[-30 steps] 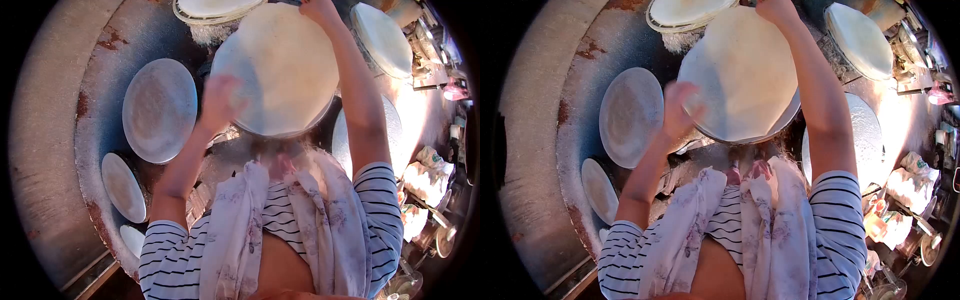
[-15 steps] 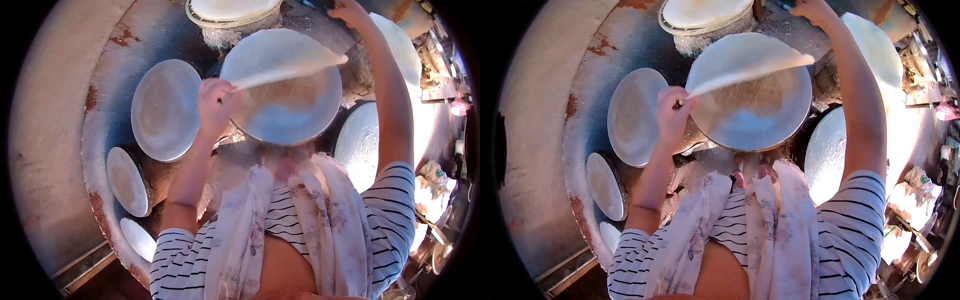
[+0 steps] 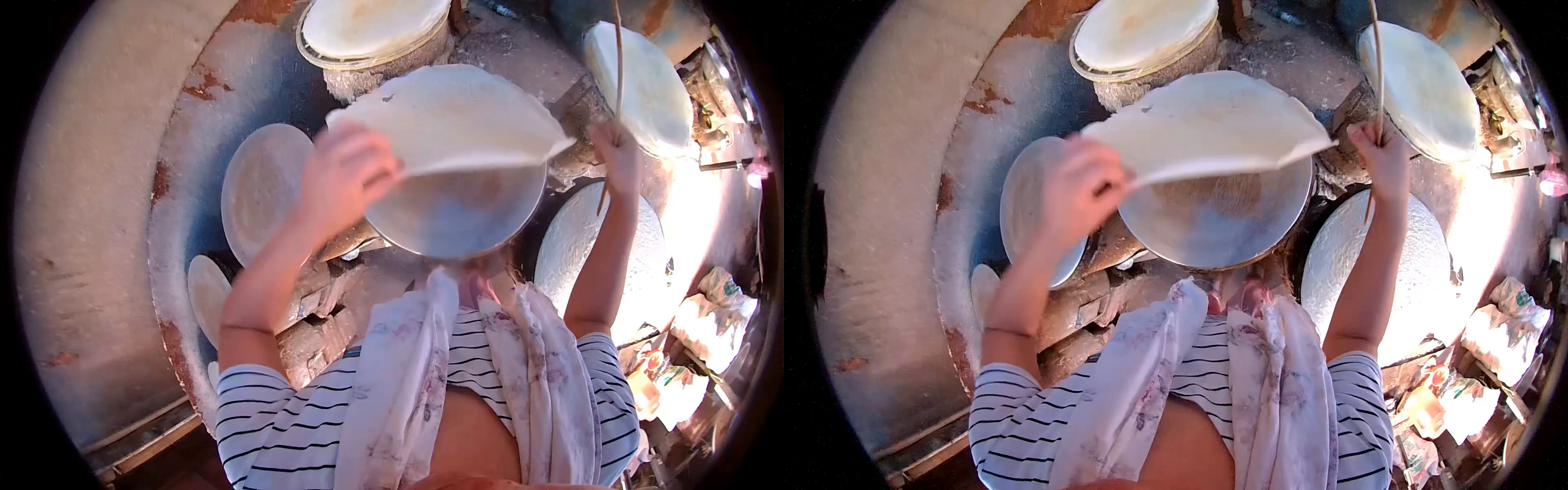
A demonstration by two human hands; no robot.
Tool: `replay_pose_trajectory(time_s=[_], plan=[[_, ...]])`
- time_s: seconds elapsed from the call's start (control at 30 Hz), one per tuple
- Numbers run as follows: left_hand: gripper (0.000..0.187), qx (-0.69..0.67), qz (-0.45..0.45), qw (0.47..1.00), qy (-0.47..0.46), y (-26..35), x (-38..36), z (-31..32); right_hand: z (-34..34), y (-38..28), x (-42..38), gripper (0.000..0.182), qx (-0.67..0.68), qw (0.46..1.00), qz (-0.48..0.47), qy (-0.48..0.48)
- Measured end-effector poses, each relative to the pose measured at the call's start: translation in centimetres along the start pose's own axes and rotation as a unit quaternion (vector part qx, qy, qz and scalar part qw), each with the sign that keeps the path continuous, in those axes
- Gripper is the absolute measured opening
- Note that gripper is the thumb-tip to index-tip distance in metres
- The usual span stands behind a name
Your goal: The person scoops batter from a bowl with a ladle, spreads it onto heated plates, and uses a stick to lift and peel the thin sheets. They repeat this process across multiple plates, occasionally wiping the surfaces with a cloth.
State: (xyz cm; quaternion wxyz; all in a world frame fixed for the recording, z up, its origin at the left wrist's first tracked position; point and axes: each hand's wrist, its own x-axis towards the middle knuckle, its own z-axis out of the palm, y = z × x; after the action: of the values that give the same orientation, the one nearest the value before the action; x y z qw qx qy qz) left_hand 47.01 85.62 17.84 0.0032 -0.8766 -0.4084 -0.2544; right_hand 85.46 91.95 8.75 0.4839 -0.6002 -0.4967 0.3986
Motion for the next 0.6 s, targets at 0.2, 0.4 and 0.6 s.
replay_pose_trajectory(time_s=[0.2, 0.4, 0.6], plan=[[0.017, -0.096, 0.012, 0.994, -0.05, -3.0, -6.9, 7.9, 3.8, 2.8, -3.2, 0.024, -0.086, 0.996, 0.007, -0.008], [0.017, -0.047, 0.005, 0.998, 0.037, -2.0, 0.3, 2.6, 4.0, 0.7, -6.7, 0.039, 0.014, 0.989, 0.04, -0.142], [0.016, -0.062, 0.009, 0.997, -0.051, 1.0, 17.3, -0.3, 0.3, 1.1, -6.7, 0.03, 0.141, 0.989, -0.035, -0.033]])
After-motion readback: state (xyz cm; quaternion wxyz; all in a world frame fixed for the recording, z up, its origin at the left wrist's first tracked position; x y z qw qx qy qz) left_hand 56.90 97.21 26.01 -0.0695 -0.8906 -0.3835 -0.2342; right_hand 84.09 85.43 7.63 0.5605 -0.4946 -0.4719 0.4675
